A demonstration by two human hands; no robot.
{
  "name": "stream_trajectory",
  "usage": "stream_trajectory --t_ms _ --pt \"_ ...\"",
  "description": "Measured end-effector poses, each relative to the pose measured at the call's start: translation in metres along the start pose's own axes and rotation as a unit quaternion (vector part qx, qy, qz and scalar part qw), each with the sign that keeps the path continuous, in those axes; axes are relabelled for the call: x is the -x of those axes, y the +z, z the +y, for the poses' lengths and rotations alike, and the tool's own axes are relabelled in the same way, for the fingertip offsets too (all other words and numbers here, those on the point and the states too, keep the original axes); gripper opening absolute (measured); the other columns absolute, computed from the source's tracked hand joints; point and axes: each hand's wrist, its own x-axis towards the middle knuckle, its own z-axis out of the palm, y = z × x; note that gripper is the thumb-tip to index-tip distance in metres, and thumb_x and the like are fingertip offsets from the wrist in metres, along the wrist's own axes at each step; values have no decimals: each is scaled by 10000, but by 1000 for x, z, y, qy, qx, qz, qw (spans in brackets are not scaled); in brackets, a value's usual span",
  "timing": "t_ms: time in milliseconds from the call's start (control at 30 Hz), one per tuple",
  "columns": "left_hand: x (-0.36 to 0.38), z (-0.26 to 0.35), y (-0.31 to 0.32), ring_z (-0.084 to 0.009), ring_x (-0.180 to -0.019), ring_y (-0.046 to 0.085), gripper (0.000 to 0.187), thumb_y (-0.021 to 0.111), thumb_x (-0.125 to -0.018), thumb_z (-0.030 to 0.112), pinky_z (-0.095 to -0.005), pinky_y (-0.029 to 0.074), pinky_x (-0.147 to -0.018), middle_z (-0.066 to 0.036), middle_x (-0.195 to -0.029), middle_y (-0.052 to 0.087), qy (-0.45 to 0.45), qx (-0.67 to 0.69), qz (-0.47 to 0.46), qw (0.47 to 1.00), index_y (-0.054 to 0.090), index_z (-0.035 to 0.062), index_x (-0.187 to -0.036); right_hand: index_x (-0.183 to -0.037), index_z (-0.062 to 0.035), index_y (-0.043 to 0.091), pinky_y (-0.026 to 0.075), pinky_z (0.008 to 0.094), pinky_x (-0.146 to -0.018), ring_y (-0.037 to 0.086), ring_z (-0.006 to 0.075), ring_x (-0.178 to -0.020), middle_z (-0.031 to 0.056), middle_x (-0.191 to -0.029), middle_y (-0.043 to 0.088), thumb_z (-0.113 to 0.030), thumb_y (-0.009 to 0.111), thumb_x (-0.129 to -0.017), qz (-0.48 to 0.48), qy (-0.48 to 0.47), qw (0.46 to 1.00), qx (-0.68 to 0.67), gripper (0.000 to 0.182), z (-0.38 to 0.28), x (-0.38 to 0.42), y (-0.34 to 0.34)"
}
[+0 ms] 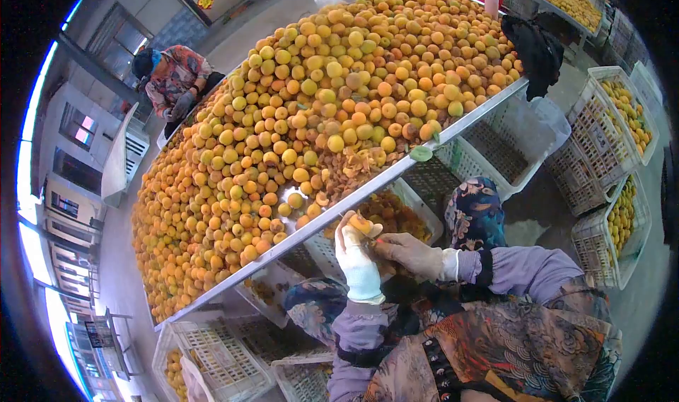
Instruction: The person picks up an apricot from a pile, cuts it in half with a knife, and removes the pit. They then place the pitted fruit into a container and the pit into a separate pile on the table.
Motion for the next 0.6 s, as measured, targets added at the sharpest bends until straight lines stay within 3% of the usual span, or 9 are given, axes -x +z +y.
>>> stream_trajectory --t_ms 233,333,400,533,600 --pt "-2 1 3 -190 -806 619 385 349 -984 333 -297 486 -750 -107 -918 602 -7 -45 7 999 487 1 -1120 -1062 5 580 432 243 -720 501 83 -811 21 -865 589 -286 467 -936 31 64 996 61 337 -22 11 3" --pt "-1 6 4 -189 -791 615 387 355 -981 345 -300 489 -744 -104 -887 610 -14 -62 5 998 494 1 -1092 -1046 -35 588 435 234 -609 507 76 -706 1 -790 574 -305 460 -937 36 40 997 52 318 -23 13 1" --pt "-2 5 1 -191 -786 612 391 358 -979 355 -304 490 -745 -100 -879 612 -29 -64 4 997 496 2 -1079 -1026 -72 590 395 221 -491 481 62 -578 -26 -710 545 -332 455 -936 -12 60 998 13 306 -18 12 -4" --pt "0 3 -7 -190 -789 605 407 372 -970 384 -313 499 -741 -101 -871 605 -85 14 -18 996 504 9 -1056 -1011 -99 587 342 201 -414 448 46 -496 -40 -661 521 -353 453 -933 -32 34 999 -13 297 -9 8 -3" --pt "1 3 -8 -185 -795 601 396 387 -965 379 -315 511 -731 -107 -876 600 -98 32 -24 994 495 13 -1068 -876 -97 513 292 198 -355 375 59 -406 -34 -550 430 -394 430 -941 -46 16 997 -61 315 -14 11 1"
